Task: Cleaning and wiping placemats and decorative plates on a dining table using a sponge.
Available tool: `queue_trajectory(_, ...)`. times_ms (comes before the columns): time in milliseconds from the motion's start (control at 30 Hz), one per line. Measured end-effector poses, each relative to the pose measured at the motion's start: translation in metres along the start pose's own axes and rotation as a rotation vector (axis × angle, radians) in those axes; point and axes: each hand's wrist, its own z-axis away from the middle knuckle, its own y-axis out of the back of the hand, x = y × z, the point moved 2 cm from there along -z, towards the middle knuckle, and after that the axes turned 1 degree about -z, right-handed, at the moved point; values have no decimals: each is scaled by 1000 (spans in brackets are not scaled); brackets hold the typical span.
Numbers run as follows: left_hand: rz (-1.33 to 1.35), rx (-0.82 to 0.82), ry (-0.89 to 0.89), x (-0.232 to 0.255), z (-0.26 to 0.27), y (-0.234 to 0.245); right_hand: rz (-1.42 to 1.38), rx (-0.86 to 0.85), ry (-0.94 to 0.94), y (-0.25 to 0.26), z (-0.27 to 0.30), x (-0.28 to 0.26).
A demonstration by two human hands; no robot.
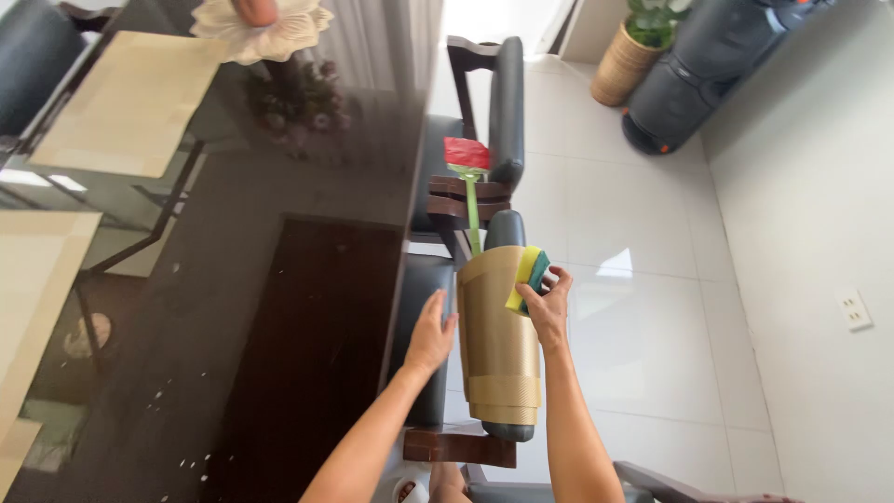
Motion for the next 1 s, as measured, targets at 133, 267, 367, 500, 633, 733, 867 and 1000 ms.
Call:
queue_trajectory(133,-15,188,60,8,4,92,-28,-150,64,-46,1,-2)
queue_trajectory(267,-18,312,185,-2,30,179,20,-297,152,-116,4,2)
queue_trajectory(367,-25,343,302,-17,59,225,141,-329,177,-170,23,-3)
queue_trajectory(500,-46,448,437,-51,80,269,381,-413,399,-259,54,28)
queue_trajectory(633,8,466,574,-67,74,298,760,-515,445,-320,128,10)
queue_trajectory(733,-48,472,587,-95,61,300,1087,-559,580,-355,113,58)
queue_trajectory(867,-56,501,595,-114,27,311,1077,-425,777,-409,38,67)
queue_trajectory(1000,-36,483,667,-141,6,323,1144,-344,746,-459,-30,37)
